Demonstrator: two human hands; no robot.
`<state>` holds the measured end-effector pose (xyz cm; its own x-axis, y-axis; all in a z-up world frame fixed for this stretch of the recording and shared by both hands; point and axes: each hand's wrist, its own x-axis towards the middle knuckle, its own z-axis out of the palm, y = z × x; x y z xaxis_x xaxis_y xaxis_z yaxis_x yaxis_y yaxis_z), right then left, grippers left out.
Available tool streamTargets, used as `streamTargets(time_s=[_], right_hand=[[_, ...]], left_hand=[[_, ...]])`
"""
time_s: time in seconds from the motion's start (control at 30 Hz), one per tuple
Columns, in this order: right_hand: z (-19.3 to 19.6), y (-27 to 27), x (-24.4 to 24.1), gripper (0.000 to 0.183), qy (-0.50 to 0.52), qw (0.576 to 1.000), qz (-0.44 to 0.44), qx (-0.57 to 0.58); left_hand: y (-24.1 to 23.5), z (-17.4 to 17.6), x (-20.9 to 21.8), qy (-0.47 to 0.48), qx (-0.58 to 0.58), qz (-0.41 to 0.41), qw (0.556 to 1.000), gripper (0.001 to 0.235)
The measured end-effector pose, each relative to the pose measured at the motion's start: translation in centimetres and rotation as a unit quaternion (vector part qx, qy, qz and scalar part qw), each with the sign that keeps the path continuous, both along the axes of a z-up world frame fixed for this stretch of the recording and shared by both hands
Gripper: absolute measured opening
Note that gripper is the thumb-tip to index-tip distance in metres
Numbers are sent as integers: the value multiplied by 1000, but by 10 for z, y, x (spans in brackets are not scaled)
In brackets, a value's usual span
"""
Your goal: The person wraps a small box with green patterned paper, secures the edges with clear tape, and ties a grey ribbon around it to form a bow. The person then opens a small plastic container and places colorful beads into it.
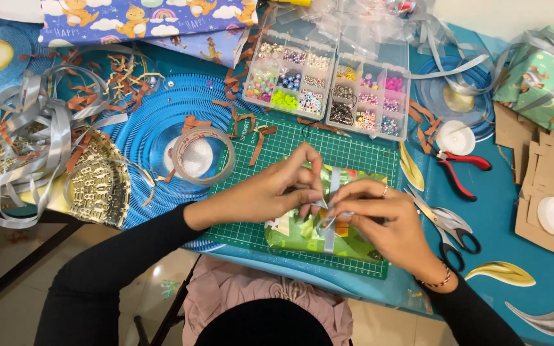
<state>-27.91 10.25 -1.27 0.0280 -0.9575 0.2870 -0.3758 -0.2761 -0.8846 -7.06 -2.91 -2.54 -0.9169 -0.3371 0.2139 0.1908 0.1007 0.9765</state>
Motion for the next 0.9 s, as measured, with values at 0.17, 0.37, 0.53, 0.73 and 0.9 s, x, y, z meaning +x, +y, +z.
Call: streamTargets(time_s=[0.17,0.37,0.53,0.73,0.9], right_hand=[[19,12,-9,37,438,866,80,-226],[3,7,-18,32,534,783,63,-312],[-1,13,-16,28,541,775,69,-320],[7,8,-2,17,535,759,31,-370],[19,6,4,8,537,743,-17,-400]], left_hand=[[-2,20,1,-62,-22,-20,998,18],[-2,18,-3,-108,-58,28,992,26],[3,14,-8,-111,-24,91,989,25],[3,4,-11,-82,55,109,989,31],[8,1,-13,-53,59,136,987,35]])
